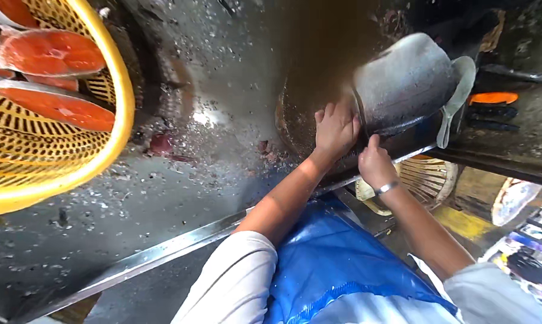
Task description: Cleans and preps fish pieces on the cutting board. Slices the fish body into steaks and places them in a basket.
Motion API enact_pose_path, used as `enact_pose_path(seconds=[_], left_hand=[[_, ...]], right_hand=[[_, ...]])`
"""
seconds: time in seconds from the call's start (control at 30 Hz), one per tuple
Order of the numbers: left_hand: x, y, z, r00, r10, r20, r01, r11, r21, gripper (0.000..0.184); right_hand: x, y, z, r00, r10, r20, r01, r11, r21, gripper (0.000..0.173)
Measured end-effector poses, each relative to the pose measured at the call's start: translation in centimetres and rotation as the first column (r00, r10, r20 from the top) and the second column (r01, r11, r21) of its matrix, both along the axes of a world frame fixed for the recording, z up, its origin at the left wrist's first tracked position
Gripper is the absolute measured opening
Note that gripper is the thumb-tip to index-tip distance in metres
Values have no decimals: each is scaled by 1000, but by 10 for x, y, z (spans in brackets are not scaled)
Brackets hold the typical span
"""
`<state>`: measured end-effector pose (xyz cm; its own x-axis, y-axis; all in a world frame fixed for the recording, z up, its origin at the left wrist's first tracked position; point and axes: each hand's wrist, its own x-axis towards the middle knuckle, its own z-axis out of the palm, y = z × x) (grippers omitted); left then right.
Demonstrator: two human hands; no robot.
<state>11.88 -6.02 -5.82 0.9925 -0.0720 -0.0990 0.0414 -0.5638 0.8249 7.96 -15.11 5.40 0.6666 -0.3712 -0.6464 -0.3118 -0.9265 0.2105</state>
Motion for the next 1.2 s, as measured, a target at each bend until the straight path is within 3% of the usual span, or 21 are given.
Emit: enact_pose_path(seconds=[0.1, 0.23, 0.33, 0.43, 0.6, 0.7, 0.8, 1.0, 1.13, 1.2], left_hand=[[2, -3, 4, 1000, 18, -4, -18, 999, 49, 53], [-2, -5, 19, 996, 73, -56, -69, 995, 76, 51], [-1, 0, 39, 979, 52, -199, -28, 992, 119, 60], [6, 5, 58, 935, 47, -352, 1, 991, 135, 69], [-9, 30, 52, 914, 154, -375, -166, 986, -1, 68], [-25, 54, 44, 895, 279, -349, -340, 932, -127, 68], [-47, 112, 47, 869, 415, -269, -474, 855, -211, 68], [-53, 252, 103, 748, 661, -63, -660, 729, -182, 66], [-33, 324, 132, 639, 758, -133, -762, 600, -244, 53], [-34, 348, 129, 618, 773, -141, -786, 607, -114, 50]], right_hand=[[2, -3, -5, 1000, 14, 7, -14, 1000, -5, 39], [-35, -23, 18, 999, 4, -53, -3, 1000, 21, 39], [-82, -51, 31, 995, 11, -104, -9, 1000, 21, 33], [-97, -60, 34, 990, 6, -138, -5, 1000, 12, 31], [-103, -66, 27, 994, 8, -107, 0, 997, 73, 32], [-108, -78, 22, 998, 17, -62, -10, 992, 122, 33], [-113, -80, 18, 998, 49, -29, -43, 982, 185, 37], [-117, -82, 15, 998, 61, -8, -58, 981, 184, 42], [-119, -85, 12, 999, 32, 5, -32, 978, 205, 44], [-120, -84, 11, 1000, 30, 8, -31, 977, 209, 43]])
